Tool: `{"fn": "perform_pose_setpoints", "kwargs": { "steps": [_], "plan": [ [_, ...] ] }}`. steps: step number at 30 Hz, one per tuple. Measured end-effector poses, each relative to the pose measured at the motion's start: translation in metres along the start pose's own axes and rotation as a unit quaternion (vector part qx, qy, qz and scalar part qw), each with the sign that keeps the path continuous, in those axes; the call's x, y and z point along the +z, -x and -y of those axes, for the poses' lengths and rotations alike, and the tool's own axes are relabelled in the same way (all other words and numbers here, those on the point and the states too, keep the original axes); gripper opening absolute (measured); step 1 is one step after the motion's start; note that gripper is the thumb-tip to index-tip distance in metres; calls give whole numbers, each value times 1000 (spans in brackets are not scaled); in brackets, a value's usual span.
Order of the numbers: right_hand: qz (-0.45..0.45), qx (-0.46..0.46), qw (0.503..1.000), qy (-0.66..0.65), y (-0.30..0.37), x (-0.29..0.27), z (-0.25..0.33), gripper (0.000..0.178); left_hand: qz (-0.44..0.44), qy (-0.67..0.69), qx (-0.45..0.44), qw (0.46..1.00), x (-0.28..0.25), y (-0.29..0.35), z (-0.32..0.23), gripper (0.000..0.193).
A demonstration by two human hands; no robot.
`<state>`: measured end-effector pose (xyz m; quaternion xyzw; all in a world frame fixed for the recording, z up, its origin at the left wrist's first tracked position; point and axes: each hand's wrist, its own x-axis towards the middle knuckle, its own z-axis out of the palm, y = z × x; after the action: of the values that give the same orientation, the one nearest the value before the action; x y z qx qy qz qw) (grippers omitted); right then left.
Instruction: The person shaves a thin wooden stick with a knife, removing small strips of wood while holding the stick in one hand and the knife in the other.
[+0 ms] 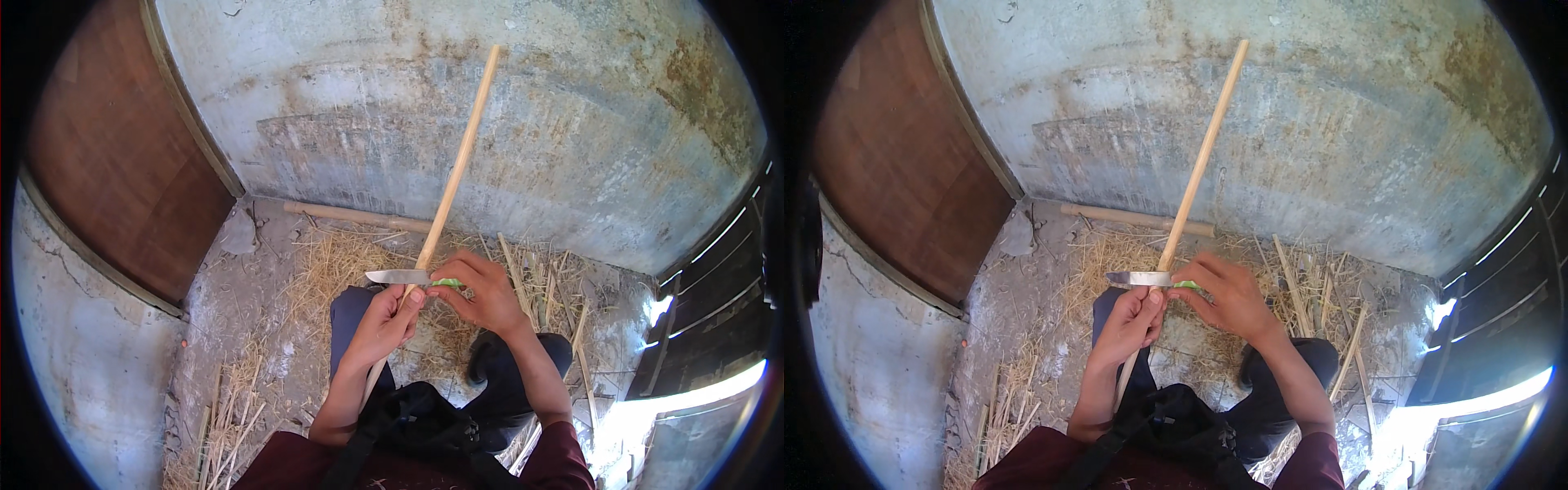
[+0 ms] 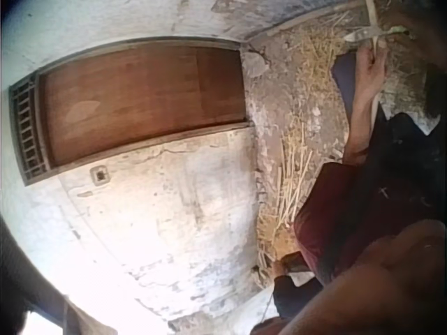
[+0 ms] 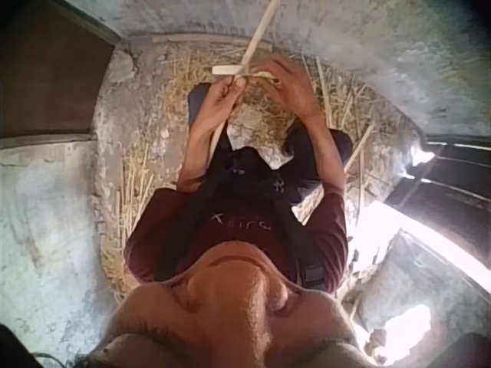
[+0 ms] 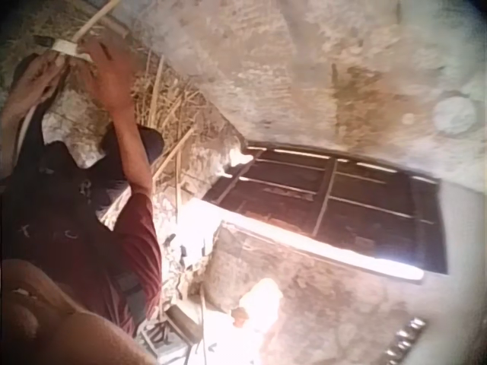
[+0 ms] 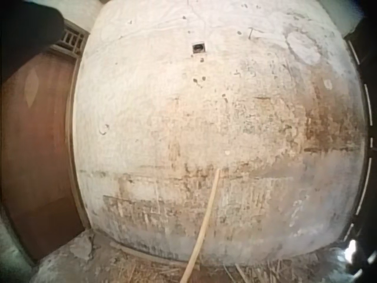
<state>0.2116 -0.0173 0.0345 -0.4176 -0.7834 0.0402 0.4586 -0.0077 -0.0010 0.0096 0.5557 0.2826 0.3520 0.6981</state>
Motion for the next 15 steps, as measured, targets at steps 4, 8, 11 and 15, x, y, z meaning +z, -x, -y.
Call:
{"fn": "perform_pose_setpoints", "kwargs": {
  "steps": [4, 8, 11, 15],
  "plan": [
    [-2, -29, 1000, 7, 4, 4, -3, 22, -4, -2, -4, 1000, -7, 0, 7, 42],
    [-9, -44, 999, 2, 4, 3, 0, 18, 9, -33, 7, 999, -2, 1, -1, 48],
    [-11, -57, 998, 11, 3, 3, 4, 20, -11, -48, -3, 999, -3, 3, 4, 50],
    [-35, -72, 996, 43, 3, 6, 8, 22, -62, -110, 46, 991, 4, 1, 15, 50]
  ]
}}
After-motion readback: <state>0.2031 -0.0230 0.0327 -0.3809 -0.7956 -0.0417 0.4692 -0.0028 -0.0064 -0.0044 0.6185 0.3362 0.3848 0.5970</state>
